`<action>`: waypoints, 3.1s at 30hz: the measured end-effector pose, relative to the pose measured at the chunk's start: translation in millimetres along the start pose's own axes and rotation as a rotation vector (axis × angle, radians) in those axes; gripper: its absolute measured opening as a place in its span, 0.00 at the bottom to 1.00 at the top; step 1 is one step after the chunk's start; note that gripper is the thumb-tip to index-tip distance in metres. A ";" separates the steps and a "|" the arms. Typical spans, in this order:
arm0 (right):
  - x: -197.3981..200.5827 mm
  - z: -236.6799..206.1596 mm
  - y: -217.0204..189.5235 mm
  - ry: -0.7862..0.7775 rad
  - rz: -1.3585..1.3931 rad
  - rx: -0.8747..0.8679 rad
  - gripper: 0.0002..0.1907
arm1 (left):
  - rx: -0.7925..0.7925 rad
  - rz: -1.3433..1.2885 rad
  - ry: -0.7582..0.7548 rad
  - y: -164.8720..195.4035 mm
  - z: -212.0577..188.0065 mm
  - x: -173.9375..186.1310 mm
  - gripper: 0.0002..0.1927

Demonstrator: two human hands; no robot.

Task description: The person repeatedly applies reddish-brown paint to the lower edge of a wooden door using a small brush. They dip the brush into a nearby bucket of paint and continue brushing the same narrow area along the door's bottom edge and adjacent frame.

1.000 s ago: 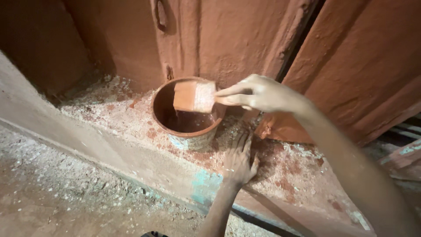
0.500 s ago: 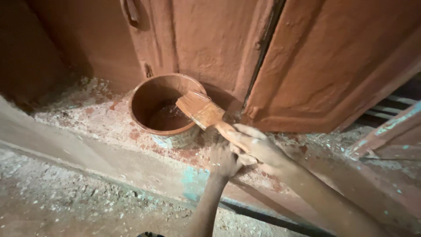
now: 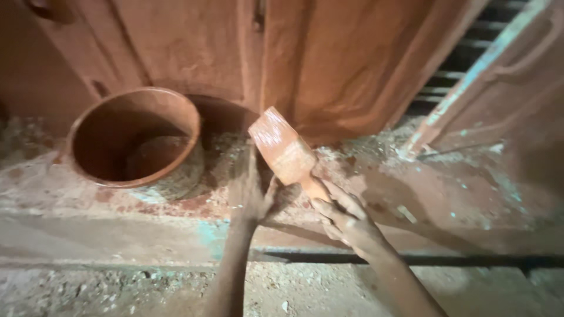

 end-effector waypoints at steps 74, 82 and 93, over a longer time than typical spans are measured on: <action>64.6 8.4 16.9 0.267 0.339 0.132 0.45 | 0.018 0.107 -0.150 -0.2 1.6 -7.9 0.49; 152.1 -17.9 -13.7 0.314 0.380 0.644 0.43 | 0.017 0.093 -0.157 3.7 3.3 -7.0 0.47; -70.8 -8.6 46.1 -0.059 0.356 0.222 0.47 | 0.072 0.106 -0.094 -0.6 1.5 1.3 0.44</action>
Point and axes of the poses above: each hand's wrist, its own z-axis towards the middle knuckle, its own x-axis out of the back of the hand, y = z × x, the point moved 10 cm from there along z, towards the middle knuckle, and after that the axes turned 1 degree about -z, right-handed, at the moved point
